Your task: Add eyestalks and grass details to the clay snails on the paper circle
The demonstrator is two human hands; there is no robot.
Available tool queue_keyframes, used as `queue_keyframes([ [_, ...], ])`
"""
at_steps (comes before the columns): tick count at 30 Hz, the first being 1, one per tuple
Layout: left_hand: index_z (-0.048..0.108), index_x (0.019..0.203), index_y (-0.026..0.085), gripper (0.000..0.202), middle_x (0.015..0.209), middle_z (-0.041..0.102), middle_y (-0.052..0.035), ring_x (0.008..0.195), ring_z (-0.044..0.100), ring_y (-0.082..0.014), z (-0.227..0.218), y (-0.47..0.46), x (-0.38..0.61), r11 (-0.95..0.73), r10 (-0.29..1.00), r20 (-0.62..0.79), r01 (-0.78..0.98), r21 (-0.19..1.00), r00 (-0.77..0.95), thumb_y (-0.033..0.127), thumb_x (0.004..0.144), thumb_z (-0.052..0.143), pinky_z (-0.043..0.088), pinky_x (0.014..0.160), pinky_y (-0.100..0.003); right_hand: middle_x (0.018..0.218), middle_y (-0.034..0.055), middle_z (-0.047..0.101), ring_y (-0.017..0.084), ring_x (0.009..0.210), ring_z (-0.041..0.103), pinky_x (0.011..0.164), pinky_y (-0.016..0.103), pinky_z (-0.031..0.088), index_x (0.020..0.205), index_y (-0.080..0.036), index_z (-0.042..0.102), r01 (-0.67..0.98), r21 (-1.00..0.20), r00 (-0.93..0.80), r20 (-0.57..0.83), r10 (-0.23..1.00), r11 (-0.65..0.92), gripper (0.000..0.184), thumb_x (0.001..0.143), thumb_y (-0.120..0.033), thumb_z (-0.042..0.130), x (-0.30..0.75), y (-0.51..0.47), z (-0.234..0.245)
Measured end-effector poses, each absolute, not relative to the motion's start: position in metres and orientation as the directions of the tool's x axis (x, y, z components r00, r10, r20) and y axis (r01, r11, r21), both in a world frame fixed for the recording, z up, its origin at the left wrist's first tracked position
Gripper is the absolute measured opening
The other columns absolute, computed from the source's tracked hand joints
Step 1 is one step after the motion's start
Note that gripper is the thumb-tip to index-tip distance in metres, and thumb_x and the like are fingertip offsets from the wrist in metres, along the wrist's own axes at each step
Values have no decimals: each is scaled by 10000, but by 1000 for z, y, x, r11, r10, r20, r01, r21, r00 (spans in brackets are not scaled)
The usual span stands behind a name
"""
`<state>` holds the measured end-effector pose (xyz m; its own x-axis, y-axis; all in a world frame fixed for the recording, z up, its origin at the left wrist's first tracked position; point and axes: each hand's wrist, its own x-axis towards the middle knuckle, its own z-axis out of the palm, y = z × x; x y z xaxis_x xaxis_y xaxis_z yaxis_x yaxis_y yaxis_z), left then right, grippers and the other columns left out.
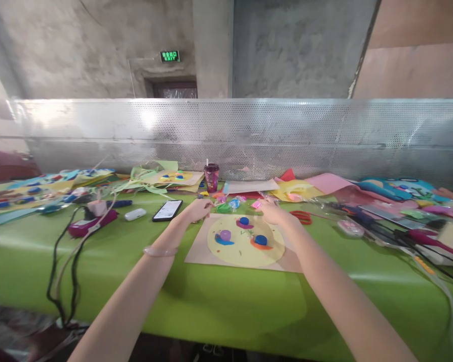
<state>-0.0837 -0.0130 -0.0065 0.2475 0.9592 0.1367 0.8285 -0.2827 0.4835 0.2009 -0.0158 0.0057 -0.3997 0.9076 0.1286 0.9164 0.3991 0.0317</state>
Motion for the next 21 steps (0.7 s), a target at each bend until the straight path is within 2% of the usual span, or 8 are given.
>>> queue_keyframes([
  [3, 548, 1060, 131, 305, 795, 604, -18, 580, 558, -95, -6, -14, -84, -290, 957, 144, 829, 479, 252, 376, 908, 449, 493, 551, -255, 1347, 62, 386, 266, 1267, 271, 1040, 490, 198, 1133, -196, 561, 910, 51, -415, 138, 899, 412, 315, 819, -216, 584, 199, -16, 9],
  [5, 550, 1055, 130, 307, 788, 604, -16, 574, 555, -94, -6, -14, -83, -293, 956, 147, 828, 479, 253, 379, 909, 445, 491, 547, -253, 1304, 49, 432, 246, 1230, 323, 1026, 470, 229, 1103, -198, 577, 914, 59, -405, 164, 899, 401, 270, 833, -200, 559, 198, -16, 10],
  [8, 549, 1056, 129, 310, 778, 601, -13, 560, 549, -90, -5, -15, -83, -294, 956, 149, 825, 482, 253, 381, 909, 444, 486, 532, -245, 1232, 57, 482, 223, 1153, 404, 988, 450, 286, 1041, -186, 593, 940, 75, -341, 228, 912, 333, 198, 878, -253, 502, 196, -12, 7],
  [13, 547, 1057, 130, 314, 765, 596, -9, 536, 535, -82, -5, -16, -83, -286, 958, 138, 823, 491, 251, 385, 912, 437, 474, 503, -230, 1171, 79, 514, 238, 1131, 431, 963, 468, 321, 970, -153, 594, 968, 113, -247, 277, 929, 223, 246, 848, -363, 553, 193, 0, -6],
  [18, 547, 1057, 129, 311, 760, 593, -7, 534, 532, -81, -6, -14, -83, -287, 958, 137, 824, 488, 252, 382, 912, 439, 471, 500, -228, 1146, 73, 524, 238, 1127, 437, 962, 480, 320, 1037, -159, 572, 960, 154, -274, 330, 903, 235, 229, 870, -308, 527, 185, 4, -18],
  [21, 548, 1055, 128, 315, 752, 592, -5, 527, 529, -80, -7, -13, -83, -288, 958, 138, 826, 485, 253, 385, 912, 436, 469, 497, -228, 1132, 74, 530, 239, 1134, 424, 964, 472, 309, 998, -156, 585, 951, 158, -306, 348, 886, 266, 198, 861, -292, 539, 184, 0, -16],
])
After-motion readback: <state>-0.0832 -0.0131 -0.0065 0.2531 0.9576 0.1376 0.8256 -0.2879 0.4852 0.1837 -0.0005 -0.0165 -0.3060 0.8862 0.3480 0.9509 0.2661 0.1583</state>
